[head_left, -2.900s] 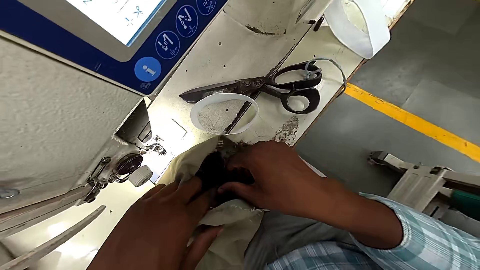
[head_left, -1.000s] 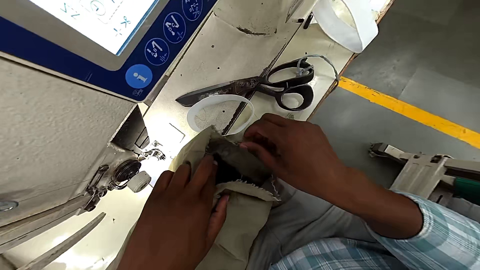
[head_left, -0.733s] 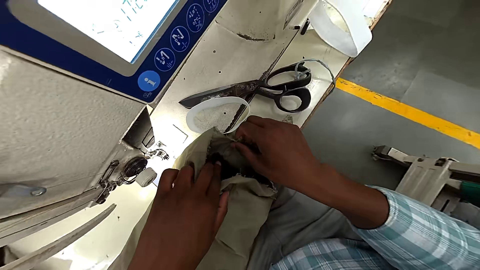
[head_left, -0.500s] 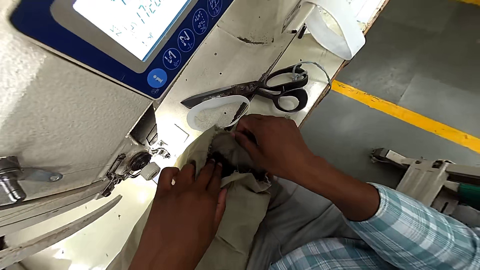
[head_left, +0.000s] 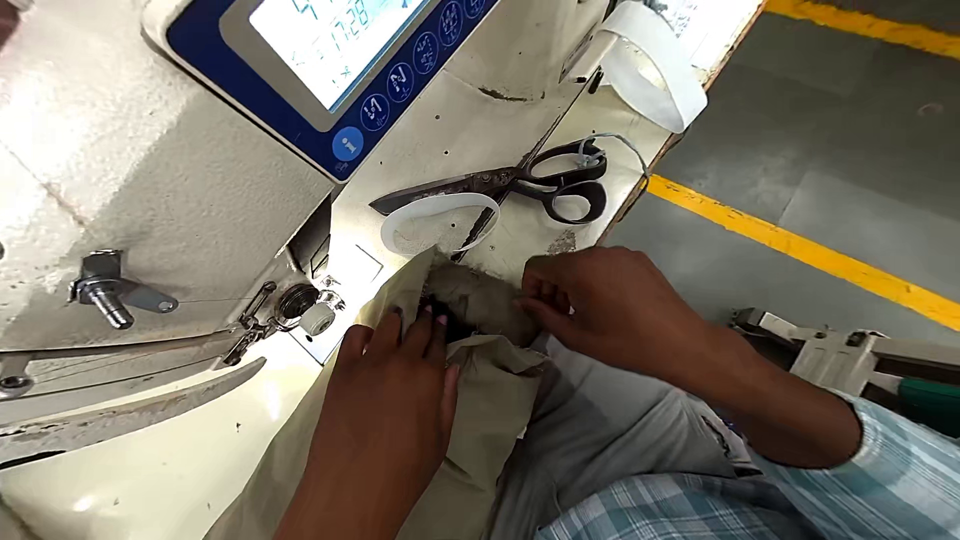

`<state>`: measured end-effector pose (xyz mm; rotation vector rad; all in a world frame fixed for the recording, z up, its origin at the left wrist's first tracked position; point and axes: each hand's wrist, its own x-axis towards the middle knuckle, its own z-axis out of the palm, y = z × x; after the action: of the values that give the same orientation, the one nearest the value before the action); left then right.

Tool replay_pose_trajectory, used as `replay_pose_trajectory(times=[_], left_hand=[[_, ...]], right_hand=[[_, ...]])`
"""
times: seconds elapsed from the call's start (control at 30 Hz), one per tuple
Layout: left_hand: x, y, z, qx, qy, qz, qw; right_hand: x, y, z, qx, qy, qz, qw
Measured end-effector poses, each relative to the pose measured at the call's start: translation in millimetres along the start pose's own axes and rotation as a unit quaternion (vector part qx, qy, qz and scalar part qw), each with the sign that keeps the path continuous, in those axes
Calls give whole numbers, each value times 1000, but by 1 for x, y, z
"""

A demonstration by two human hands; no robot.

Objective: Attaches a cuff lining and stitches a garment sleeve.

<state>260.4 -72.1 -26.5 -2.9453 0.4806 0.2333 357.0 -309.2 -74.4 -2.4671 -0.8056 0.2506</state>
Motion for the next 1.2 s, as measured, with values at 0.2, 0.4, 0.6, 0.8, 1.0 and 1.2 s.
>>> replay_pose_trajectory(times=[0.2,0.4,0.6,0.8,1.0,1.2], left_hand=[[-2,0,-1,-6,-12,-9,1000],[3,-2,-5,-13,-39,-9,999],[6,-2,-11,-29,-57,-9,998],[6,-2,-15,-40,-70,-20,997],[2,-4,-16,-58,-85,-35,994],[-1,-2,-12,-40,-84,-50,994]], right_hand=[[15,-13,-3,21,74,-89,993],[29,-26,5,-10,-119,-98,988],[39,-31,-11,-17,-234,-89,968],[37,-41,-8,2,-253,-92,963],[33,-35,0,16,-256,-118,959],[33,-14,-1,49,-175,-118,976]])
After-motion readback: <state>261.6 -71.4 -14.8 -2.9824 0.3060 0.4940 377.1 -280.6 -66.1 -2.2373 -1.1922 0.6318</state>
